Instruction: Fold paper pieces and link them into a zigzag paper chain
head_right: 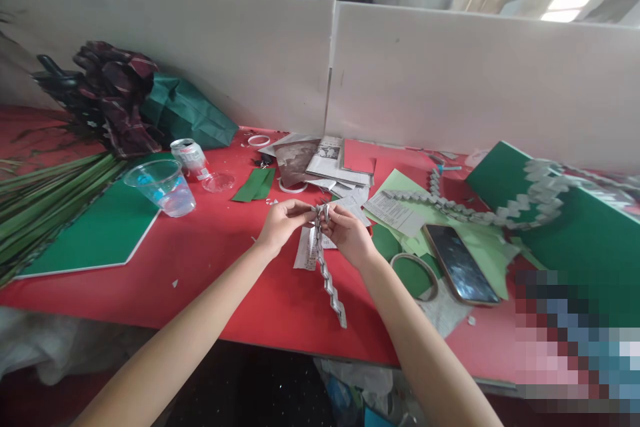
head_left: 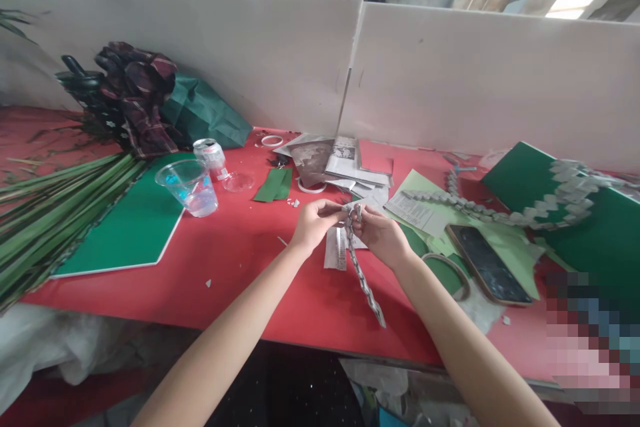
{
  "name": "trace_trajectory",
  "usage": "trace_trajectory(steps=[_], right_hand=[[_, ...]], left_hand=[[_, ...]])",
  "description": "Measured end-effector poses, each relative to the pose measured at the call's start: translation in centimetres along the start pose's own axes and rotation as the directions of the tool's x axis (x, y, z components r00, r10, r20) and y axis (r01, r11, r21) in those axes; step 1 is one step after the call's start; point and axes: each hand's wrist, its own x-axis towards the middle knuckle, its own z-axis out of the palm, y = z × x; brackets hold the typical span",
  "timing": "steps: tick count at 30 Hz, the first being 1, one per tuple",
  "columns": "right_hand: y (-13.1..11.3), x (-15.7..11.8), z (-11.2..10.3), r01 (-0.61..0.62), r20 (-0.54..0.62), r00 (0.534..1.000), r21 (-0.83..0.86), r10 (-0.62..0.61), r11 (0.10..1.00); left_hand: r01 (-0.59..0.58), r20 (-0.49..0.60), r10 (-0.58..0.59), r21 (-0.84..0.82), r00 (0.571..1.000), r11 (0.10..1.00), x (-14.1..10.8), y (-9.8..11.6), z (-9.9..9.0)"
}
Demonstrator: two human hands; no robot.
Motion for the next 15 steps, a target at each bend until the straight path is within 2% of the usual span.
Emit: trace_trajectory(steps=[7, 11, 15], right_hand=[[-0.26, -0.12, 0.3, -0.008, -0.002, 1.0, -0.032, 0.008, 0.999], [-0.48, -0.28, 0.62, -0.046, -0.005, 0.999, 0.011, 0.046, 0.999], [-0.65, -0.47, 0.79, -0.054, 0.001, 0.999, -0.013, 0.054, 0.998]], left_hand=[[0.015, 0.04, -0.015, 0.01, 0.999, 1.0, 0.21, -0.23, -0.32], [0.031, 0.136, -0.035, 0.027, 0.99, 0.999, 0.24, -0.4, -0.68], [0.03, 0.214, -0.035, 0.026, 0.976, 0.999, 0.23, -0.47, -0.84]])
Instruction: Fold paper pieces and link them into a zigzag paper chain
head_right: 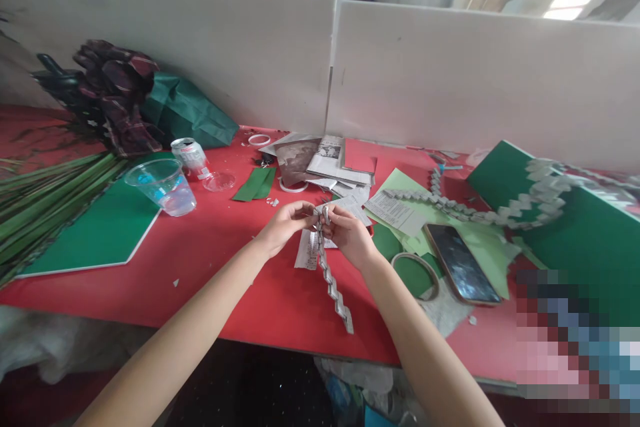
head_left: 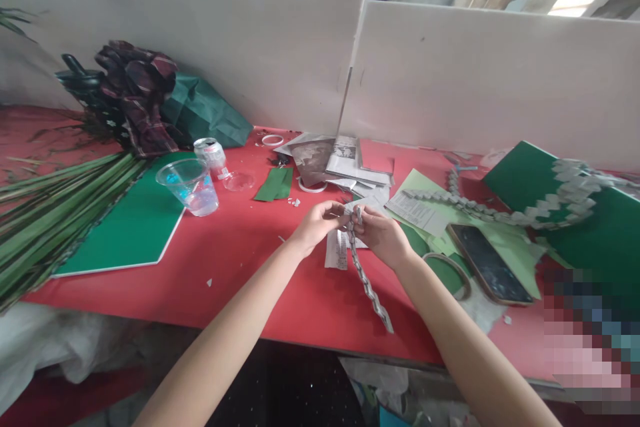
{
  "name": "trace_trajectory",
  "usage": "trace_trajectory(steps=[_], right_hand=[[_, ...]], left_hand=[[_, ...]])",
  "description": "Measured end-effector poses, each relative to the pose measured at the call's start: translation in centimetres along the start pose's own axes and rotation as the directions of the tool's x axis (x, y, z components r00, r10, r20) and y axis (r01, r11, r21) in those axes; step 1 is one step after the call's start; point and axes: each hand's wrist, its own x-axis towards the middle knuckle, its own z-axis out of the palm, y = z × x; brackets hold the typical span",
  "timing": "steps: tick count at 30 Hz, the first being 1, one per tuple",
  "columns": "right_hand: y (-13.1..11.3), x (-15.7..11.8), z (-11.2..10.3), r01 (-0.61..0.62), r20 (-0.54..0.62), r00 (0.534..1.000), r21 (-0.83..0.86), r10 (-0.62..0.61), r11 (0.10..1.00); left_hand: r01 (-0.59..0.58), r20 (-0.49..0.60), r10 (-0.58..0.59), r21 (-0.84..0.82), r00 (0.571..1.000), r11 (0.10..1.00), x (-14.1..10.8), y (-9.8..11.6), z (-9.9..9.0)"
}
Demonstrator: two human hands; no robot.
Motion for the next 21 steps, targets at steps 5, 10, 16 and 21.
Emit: trace_trajectory(steps=[5, 10, 16, 21], right_hand=[[-0.16, -0.22, 0.15, 0.015, 0.006, 1.0, -0.029, -0.014, 0.999], [-0.07, -0.24, 0.24, 0.037, -0.003, 0.999, -0.063, -0.038, 0.997], [0.4, -0.07, 0.19, 0.229, -0.092, 0.966, -0.145, -0.243, 0.963], [0.3, -0.38, 0.67, 0.34, -0.071, 0.925, -0.289, -0.374, 0.895]], left_hand=[[0.009, 0.046, -0.008, -0.012, 0.999, 1.0, -0.03, 0.11, -0.06], [0.053, 0.113, -0.046, -0.058, 0.993, 0.997, -0.17, 0.18, 0.02], [0.017, 0.044, -0.013, -0.11, 0.999, 0.994, -0.13, 0.25, 0.3], [-0.007, 0.013, 0.009, -0.158, 1.0, 0.987, 0.0, 0.47, 0.22]])
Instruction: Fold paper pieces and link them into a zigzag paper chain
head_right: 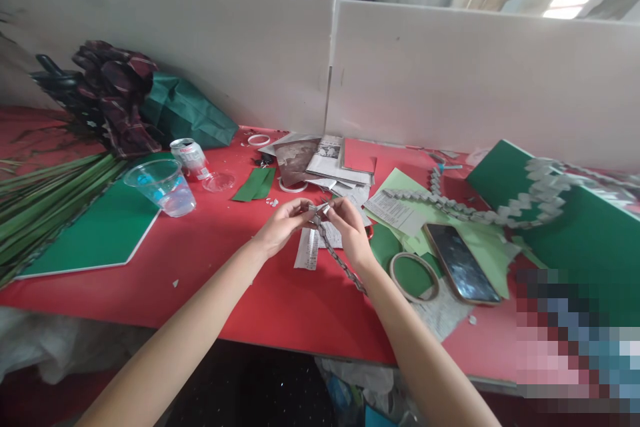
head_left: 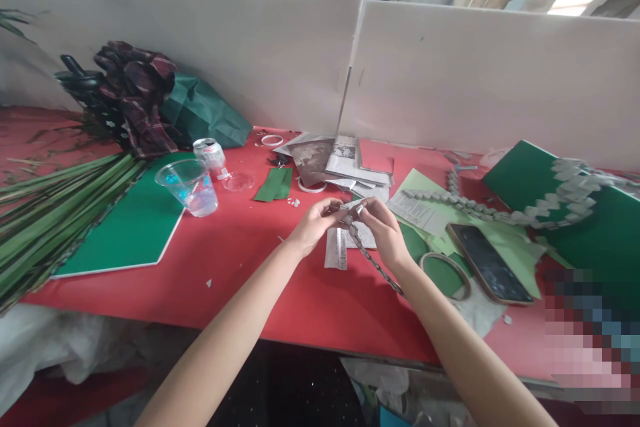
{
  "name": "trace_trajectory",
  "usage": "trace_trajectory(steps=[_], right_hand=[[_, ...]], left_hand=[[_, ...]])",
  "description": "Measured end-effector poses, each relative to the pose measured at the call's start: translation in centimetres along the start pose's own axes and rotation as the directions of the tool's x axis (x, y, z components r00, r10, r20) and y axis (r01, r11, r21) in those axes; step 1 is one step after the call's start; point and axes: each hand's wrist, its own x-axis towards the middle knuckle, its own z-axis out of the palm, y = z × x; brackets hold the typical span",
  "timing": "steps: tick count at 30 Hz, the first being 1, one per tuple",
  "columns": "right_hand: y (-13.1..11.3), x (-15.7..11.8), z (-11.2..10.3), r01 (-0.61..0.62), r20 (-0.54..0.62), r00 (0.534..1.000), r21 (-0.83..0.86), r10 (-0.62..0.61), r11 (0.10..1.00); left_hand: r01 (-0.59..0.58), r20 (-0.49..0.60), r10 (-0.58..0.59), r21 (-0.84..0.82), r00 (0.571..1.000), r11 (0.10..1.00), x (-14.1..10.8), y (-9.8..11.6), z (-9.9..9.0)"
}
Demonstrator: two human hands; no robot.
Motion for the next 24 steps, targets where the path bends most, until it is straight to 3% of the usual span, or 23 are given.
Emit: trace_trajectory(steps=[9, 16, 24], right_hand=[[0.48, -0.39, 0.01, 0.134, -0.028, 0.989, -0.238, -0.145, 0.962], [0.32, -0.77, -0.21, 0.23, -0.036, 0.968, -0.277, -0.249, 0.933], [0.65, -0.78, -0.3, 0.236, 0.031, 0.97, -0.335, -0.24, 0.912]], left_hand=[[0.066, -0.02, -0.069, -0.09, 0.997, 0.994, 0.17, -0.05, -0.17], [0.11, 0.021, -0.109, -0.16, 0.994, 0.981, 0.04, 0.11, -0.34], [0.047, -0.008, -0.047, 0.016, 0.999, 0.999, -0.09, 0.03, 0.17]])
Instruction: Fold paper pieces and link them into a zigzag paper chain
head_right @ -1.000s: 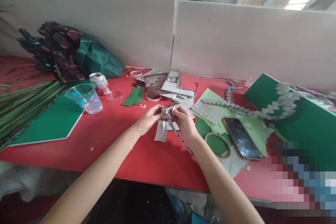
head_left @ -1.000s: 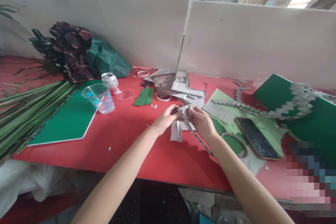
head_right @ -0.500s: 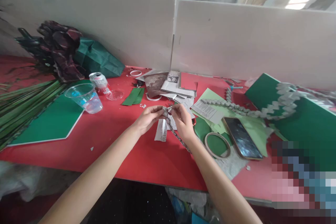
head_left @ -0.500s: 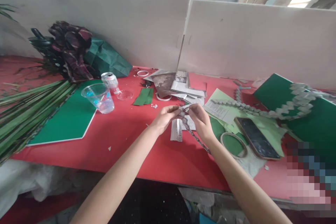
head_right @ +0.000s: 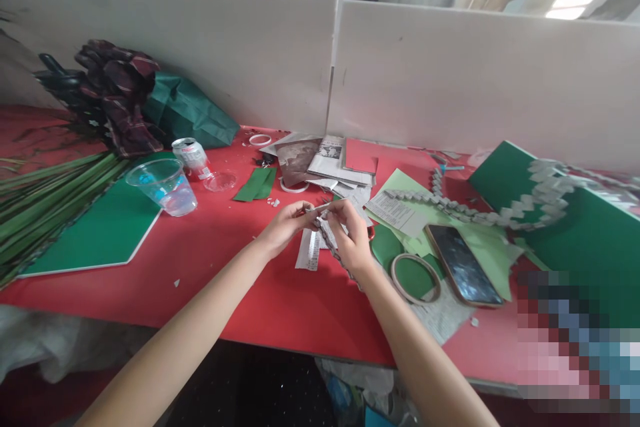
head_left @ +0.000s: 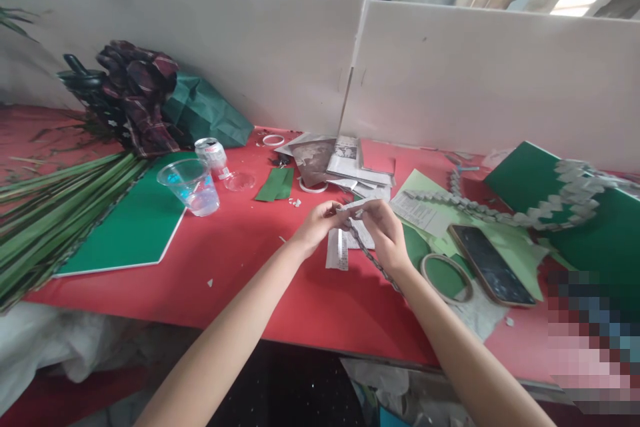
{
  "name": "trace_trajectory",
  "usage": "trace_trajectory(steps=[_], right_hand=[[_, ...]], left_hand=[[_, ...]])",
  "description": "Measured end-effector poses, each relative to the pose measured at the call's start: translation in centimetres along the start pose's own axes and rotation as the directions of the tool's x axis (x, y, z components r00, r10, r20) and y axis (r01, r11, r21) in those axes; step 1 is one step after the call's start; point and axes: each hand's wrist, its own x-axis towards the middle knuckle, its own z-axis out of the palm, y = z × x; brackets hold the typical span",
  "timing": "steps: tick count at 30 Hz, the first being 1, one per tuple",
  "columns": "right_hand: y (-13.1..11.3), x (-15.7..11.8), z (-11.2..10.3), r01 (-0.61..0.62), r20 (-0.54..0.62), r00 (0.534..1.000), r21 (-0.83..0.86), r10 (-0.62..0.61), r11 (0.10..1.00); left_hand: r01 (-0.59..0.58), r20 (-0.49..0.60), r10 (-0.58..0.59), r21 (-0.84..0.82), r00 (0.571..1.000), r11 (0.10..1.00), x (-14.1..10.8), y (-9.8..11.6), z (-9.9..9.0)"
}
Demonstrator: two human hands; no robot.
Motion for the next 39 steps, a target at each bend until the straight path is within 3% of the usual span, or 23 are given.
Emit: trace_trajectory(steps=[7, 15, 21, 27, 39], right_hand=[[0.3, 0.0, 0.1, -0.005, -0.021, 1.0, 0.014, 0.006, 1.0], [-0.2, 0.1, 0.0, 0.031, 0.011, 0.999, -0.057, -0.031, 0.998], [0.1, 0.4, 0.3, -0.005, -0.005, 1.0, -0.124, 0.005, 0.992], [0.1, 0.5, 0.1, -0.024, -0.075, 0.997, -0.17, 0.011, 0.985], [-0.1, 0.5, 0.0, -0.012, -0.063, 0.998, -0.201, -0.001, 0.98]], left_hand=[[-0.02, -0.002, 0.02, 0.092, 1.0, 0.996, 0.0, 0.0, 0.0], [0.113, 0.04, -0.108, -0.181, 0.993, 0.977, 0.0, 0.2, -0.8], [0.15, 0.043, -0.143, -0.236, 0.989, 0.96, 0.1, -0.1, -0.9], [0.112, 0.026, -0.109, -0.26, 0.994, 0.959, 0.3, -0.2, -1.0], [0.074, 0.054, -0.065, -0.174, 0.996, 0.982, 0.1, 0.2, -0.8]])
